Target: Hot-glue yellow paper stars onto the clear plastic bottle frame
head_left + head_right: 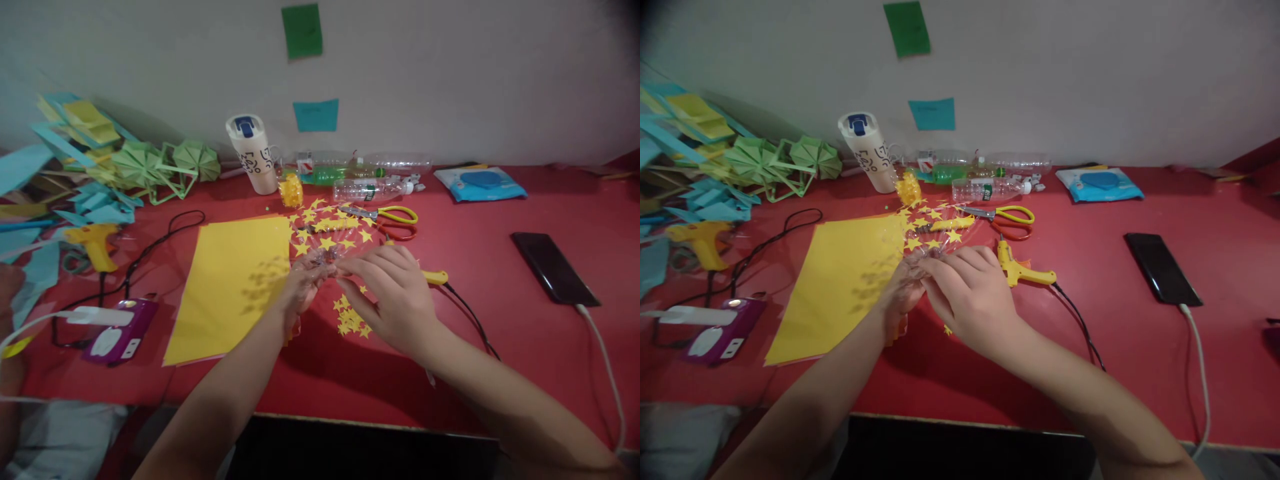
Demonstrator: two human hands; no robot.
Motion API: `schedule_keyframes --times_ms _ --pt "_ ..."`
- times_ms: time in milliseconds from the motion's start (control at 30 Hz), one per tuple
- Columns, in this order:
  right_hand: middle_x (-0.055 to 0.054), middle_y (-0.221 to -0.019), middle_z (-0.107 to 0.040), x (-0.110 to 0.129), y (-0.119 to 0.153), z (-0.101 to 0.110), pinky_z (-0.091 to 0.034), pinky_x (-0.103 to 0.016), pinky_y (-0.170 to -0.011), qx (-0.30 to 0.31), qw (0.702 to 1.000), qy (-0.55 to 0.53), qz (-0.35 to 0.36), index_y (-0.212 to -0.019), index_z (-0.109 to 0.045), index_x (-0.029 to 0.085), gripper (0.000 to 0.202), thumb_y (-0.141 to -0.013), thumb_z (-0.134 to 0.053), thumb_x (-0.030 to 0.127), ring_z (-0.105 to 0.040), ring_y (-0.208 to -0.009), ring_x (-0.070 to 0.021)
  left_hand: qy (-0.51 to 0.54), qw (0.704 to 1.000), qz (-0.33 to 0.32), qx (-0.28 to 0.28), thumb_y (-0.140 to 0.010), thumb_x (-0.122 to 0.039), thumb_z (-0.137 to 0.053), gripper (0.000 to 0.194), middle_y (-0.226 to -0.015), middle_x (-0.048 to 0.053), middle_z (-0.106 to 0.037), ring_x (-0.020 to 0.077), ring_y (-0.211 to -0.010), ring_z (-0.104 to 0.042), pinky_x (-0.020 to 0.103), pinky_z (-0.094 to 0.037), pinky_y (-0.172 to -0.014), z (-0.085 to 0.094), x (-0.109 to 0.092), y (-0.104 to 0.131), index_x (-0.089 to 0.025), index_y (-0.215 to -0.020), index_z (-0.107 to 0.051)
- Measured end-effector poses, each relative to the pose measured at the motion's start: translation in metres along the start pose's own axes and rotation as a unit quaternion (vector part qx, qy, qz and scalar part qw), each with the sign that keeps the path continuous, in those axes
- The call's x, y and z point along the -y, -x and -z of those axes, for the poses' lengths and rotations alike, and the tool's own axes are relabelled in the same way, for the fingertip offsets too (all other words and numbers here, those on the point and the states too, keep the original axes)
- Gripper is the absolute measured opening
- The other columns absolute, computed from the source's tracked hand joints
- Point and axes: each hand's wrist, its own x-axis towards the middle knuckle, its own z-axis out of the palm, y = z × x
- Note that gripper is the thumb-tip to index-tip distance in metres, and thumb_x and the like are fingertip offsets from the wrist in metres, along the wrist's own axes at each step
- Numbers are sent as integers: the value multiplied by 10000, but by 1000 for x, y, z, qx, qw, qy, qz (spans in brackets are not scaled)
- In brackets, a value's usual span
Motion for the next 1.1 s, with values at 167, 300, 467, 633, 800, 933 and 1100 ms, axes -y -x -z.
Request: schedule_keyframes --times_ms 167,300,467,633,800,933,1100 --pt "-15 -777 -722 1 0 0 -389 -303 -664 9 1000 8 -7 -947 -662 163 118 -922 -547 159 -561 -697 -152 -15 1000 3 -5 -553 -277 -848 314 -689 15 -664 225 -760 -630 360 -437 -730 1 2 0 -223 -789 -648" --pt "-24 -792 -723 2 0 0 -376 -308 -675 5 1000 0 -11 -887 -653 167 121 -917 -541 132 -551 -708 -153 -9 1000 4 6 -559 -287 -846 295 -735 -3 -660 144 -674 -584 319 -447 -729 -2 -2 3 -205 -769 -656" --pt "-11 -761 -707 1 -1 1 -367 -300 -664 6 1000 2 -10 -879 -640 174 116 -919 -538 136 -540 -697 -149 5 1000 7 -1 -547 -253 -844 289 -675 -27 -628 125 -660 -566 283 -443 -700 -5 -4 4 -201 -748 -644" --pt "-8 -739 -700 1 -1 -1 -371 -292 -646 9 1000 14 -9 -895 -635 157 108 -927 -532 150 -538 -675 -142 -2 1000 7 0 -539 -231 -835 317 -689 -32 -636 116 -649 -564 273 -440 -683 -4 -3 2 -206 -797 -653" --pt "-27 -776 -708 -3 -4 8 -404 -307 -653 -3 1000 10 -16 -950 -630 166 95 -905 -548 154 -564 -698 -159 2 1000 12 -7 -536 -222 -831 273 -708 -17 -669 110 -649 -586 260 -467 -686 -1 -6 1 -183 -765 -687" --pt "-31 -790 -692 -9 -10 29 -431 -319 -681 6 1000 -6 -2 -953 -629 183 145 -880 -527 110 -549 -725 -165 12 1000 13 -16 -528 -211 -836 291 -748 -5 -697 89 -614 -574 229 -462 -636 0 -10 1 -168 -788 -714" --pt "-71 -943 -690 -8 -11 36 -422 -418 -826 142 984 31 101 -898 -672 195 121 -881 -552 194 -526 -911 -227 23 999 16 -15 -548 -214 -829 296 -745 -3 -690 99 -643 -578 234 -455 -642 -2 -11 5 -168 -821 -722"
